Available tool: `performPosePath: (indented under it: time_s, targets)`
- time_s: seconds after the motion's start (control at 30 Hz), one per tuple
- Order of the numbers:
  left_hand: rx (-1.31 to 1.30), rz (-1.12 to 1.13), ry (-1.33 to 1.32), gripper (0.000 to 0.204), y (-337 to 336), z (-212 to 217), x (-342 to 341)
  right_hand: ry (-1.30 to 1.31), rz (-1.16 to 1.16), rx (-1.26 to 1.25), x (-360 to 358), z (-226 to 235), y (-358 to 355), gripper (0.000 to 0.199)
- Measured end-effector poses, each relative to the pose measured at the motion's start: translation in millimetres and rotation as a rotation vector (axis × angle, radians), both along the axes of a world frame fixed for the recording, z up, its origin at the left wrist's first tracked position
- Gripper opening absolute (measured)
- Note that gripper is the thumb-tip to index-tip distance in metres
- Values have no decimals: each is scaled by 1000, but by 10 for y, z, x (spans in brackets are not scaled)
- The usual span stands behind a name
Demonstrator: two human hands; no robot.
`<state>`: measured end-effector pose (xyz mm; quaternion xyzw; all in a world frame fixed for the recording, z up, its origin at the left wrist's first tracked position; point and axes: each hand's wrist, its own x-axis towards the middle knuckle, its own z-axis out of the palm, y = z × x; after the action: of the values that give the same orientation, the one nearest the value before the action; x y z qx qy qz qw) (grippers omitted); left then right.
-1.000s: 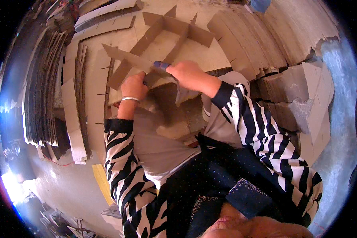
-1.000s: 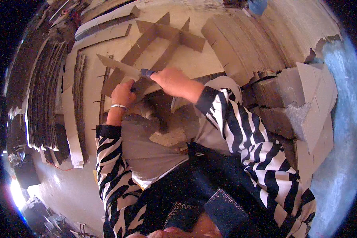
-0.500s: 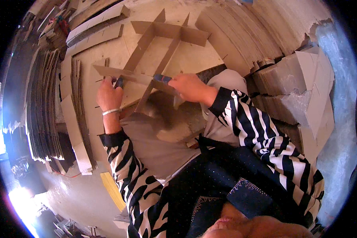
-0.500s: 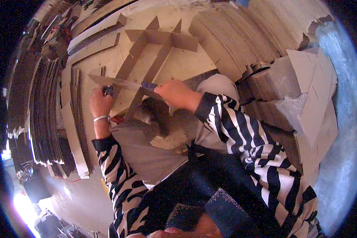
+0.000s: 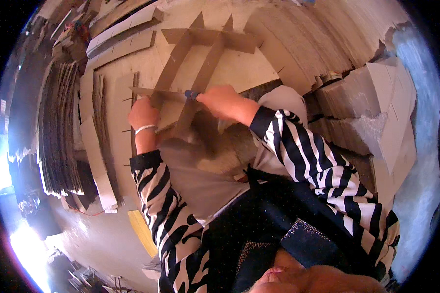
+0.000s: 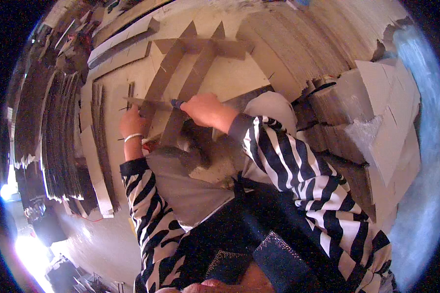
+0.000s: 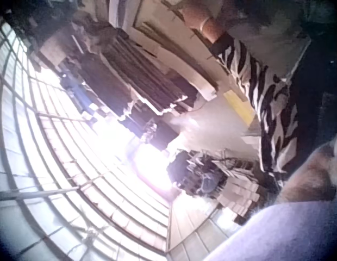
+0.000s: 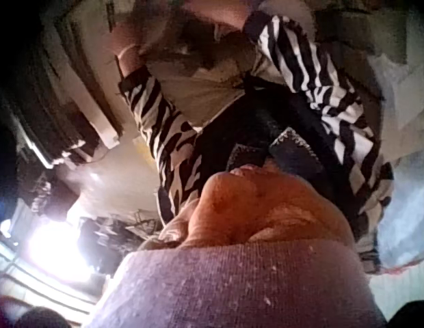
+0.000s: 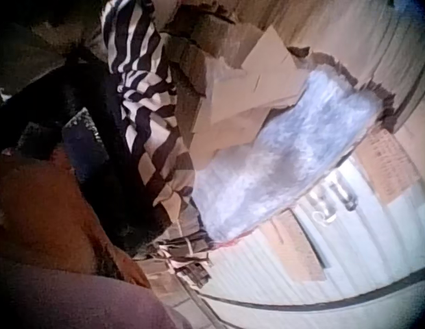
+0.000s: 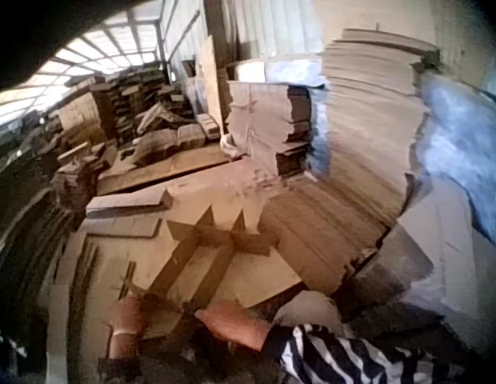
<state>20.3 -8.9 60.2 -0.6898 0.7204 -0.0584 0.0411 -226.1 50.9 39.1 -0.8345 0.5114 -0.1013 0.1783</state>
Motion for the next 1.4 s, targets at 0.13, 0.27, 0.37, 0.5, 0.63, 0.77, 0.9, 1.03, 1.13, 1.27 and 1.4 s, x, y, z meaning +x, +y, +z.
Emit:
performPosePath:
  time_s: [0.13,0.27,0.37,0.5,0.63,0.77,0.9,1.03,1.13,1.27,1.4]
  targets:
    - [-271,32,237,26,110,266,23,-121,-244,-186,-623,246,-72,28]
    - [-274,-47,284,32,-140,15,-303,239,-743,-428,-1944,18,272,50]
    - [130,25,158,33,-372,-65,-395,420,-714,-433,-2490,-538,283,40]
    - [87,24,128,25,-510,-181,-226,128,-732,-605,-2264,101,102,28]
    - [90,42,155,20,-495,-257,-103,-186,-440,-320,-1478,667,-221,29]
    - [96,-22,160,21,-572,-335,-74,-496,-129,-130,-772,360,-797,42]
    - [96,0,147,20,-514,-318,-71,-325,-99,33,-701,260,-956,43]
    - [80,-10,116,20,-475,-270,-37,-233,-122,5,-854,268,-839,43]
    - [119,-16,114,22,-503,-271,-145,-36,-44,-25,-712,295,-707,44]
    - [124,6,106,26,-539,-292,-172,20,-91,165,-478,-94,-631,40]
    - [105,62,154,28,-488,-233,-22,81,-15,26,-340,-19,-597,33]
